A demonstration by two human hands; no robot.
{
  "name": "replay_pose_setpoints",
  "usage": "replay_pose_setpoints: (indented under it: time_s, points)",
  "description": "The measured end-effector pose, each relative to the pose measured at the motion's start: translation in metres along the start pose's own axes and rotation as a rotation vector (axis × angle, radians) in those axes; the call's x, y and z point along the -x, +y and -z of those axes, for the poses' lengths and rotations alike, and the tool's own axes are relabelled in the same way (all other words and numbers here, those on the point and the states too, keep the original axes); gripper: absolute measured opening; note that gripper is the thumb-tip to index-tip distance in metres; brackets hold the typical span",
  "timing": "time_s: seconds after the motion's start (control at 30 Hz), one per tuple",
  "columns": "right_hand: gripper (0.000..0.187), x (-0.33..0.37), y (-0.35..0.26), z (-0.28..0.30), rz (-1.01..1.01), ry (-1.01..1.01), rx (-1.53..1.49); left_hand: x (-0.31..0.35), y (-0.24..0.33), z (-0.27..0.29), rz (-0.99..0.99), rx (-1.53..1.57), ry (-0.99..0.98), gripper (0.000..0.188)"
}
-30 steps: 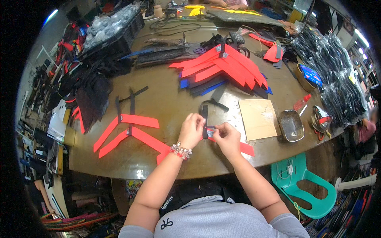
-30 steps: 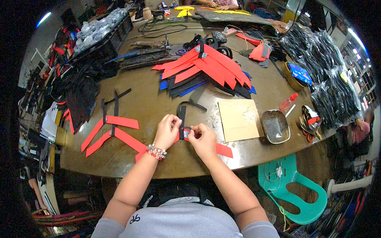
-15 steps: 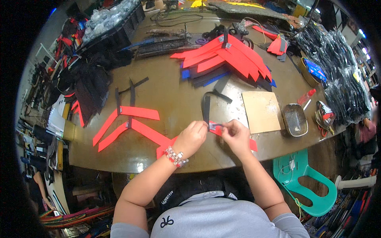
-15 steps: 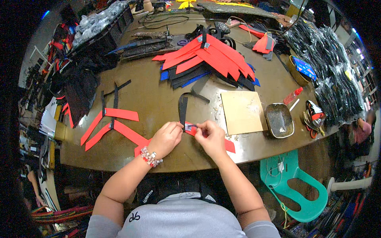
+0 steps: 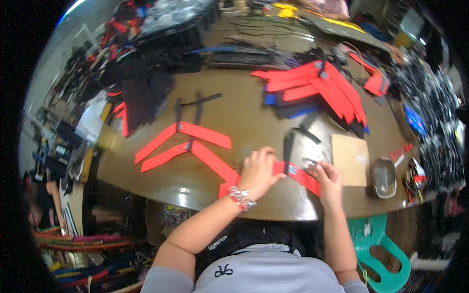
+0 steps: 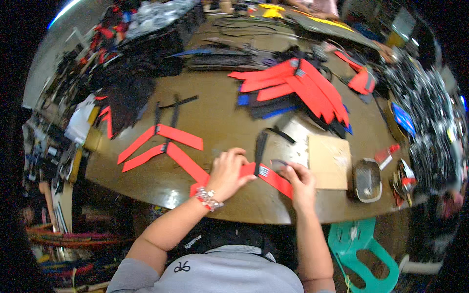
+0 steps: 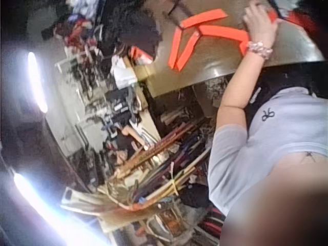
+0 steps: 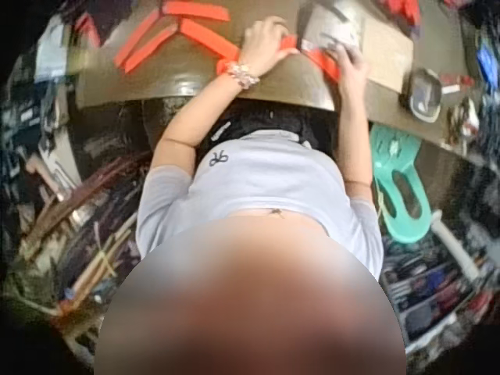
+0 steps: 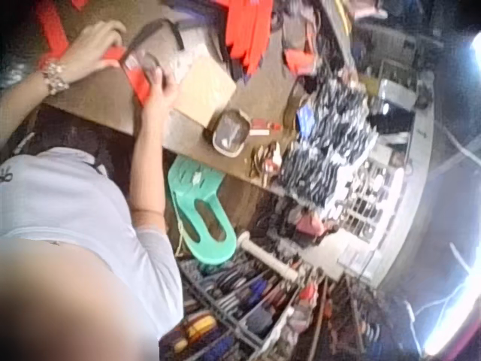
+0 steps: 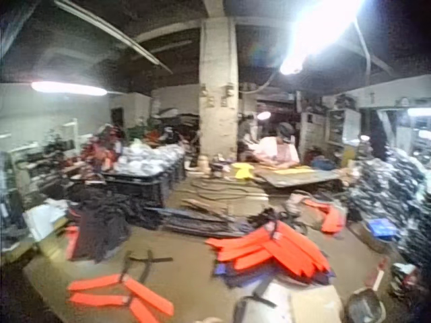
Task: The person assembles red and black fabric strips by attaching small black pieces to the red strips and then uses a white marker to draw lines on the assembled pieces. The person handles the fabric strips one at a time and places the marked pieces on the table.
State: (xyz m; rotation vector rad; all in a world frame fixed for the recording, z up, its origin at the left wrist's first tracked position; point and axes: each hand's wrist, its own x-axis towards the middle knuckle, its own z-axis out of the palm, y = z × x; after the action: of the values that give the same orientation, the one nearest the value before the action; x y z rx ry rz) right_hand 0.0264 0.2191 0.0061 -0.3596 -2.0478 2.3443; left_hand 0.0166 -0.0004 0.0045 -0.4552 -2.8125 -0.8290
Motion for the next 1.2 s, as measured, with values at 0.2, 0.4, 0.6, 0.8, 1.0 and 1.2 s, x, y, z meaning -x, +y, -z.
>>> replay_pose_setpoints:
  time_s: [0.2,0.4,0.6,0.8,1.0,1.2]
  points:
    - [0.009,-0.026,-0.059,-0.027,0.395,-0.498,0.862,-0.018,-0.027,0.025,0.107,0.515,-0.062,0.026]
    - [0.018,-0.184,-0.177,-0.024,0.899,-0.145,1.043,-0.011,-0.191,0.131,0.445,-0.376,0.122,0.034]
    - [0.022,-0.214,-0.173,0.028,0.791,0.230,1.099,0.023,-0.282,0.142,0.372,0.089,0.296,0.046]
    - [0.014,-0.015,-0.107,0.178,0.330,0.422,0.622,-0.020,-0.226,0.143,0.409,0.284,0.045,0.032]
    - [0.018,0.060,-0.039,0.278,0.021,0.620,0.392,-0.080,-0.081,0.092,0.009,0.819,-0.027,0.018]
    - [0.016,0.057,-0.030,0.282,0.230,0.722,0.317,-0.040,-0.001,0.019,0.083,0.439,-0.214,0.016]
